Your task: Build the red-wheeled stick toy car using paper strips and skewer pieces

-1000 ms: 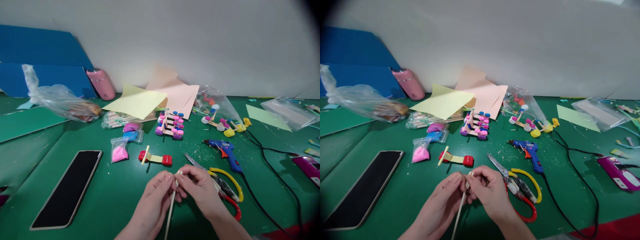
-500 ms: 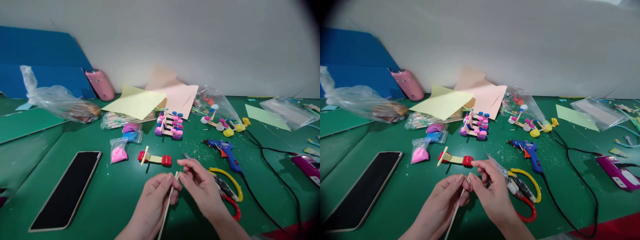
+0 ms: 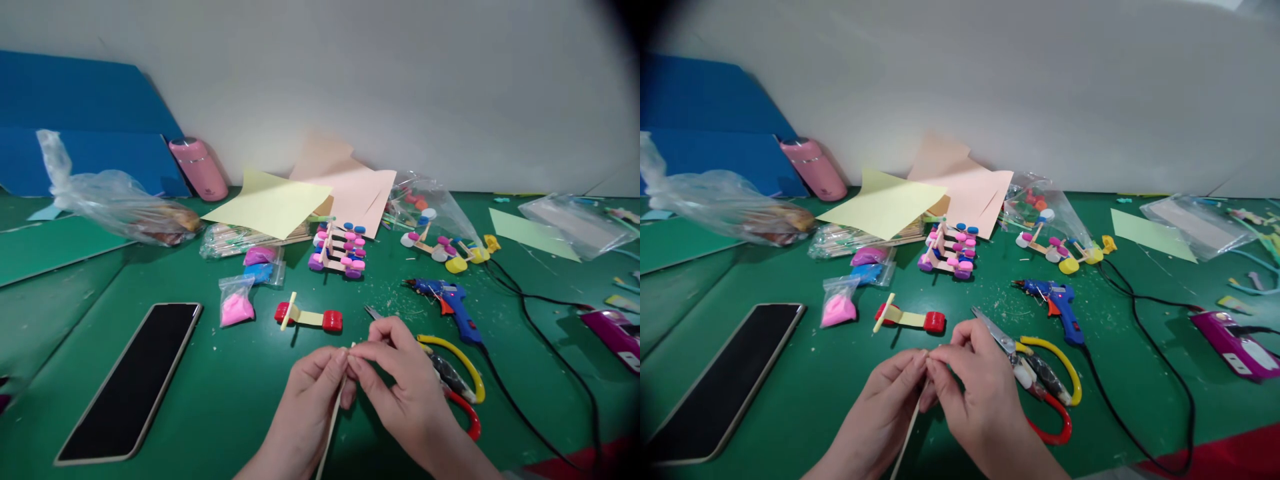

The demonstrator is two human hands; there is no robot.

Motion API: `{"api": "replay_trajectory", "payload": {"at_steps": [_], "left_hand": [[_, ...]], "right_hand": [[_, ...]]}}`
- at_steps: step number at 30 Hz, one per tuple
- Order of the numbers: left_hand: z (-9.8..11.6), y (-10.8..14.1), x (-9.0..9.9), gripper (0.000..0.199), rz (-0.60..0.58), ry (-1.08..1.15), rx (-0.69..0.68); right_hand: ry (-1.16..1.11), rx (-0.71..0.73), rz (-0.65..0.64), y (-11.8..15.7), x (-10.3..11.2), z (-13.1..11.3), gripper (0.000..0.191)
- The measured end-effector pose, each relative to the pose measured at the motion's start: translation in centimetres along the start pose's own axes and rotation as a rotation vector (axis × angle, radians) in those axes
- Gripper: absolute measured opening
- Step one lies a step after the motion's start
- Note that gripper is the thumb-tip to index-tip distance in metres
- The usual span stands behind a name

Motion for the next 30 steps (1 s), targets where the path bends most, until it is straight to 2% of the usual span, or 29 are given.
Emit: {"api": "replay_trajectory", "payload": {"at_steps": [5, 14, 23, 30], "left_hand": [[0.0, -0.1, -0.1, 0.032, -0.002, 0.011, 0.012], [0.2, 0.0, -0.2, 0.031, 0.006, 0.024, 0.037], [0.5, 0.3, -0.3, 0.027, 0.042, 0.09, 0.062], [0.7, 0.1, 0.0, 0.025, 0.068, 0.126, 0.056]], "right_hand": [[0.111, 0.012, 0.024, 0.1, -0.2, -0.1, 0.019], [0.08, -0.04, 0.062, 0.1, -0.6, -0.1, 0.016], [-0.047, -0.074, 0.173, 0.1, 0.4, 0.9, 0.01], [-0.232, -0.159, 0.162, 0.6, 1.2, 1.6, 0.014]]}}
Point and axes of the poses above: each hand's wrist, its own y-axis away from the middle knuckle, its own x-axis out of the back of the hand, z = x × y, the point moved 4 cm from there along -y, towards the middle knuckle
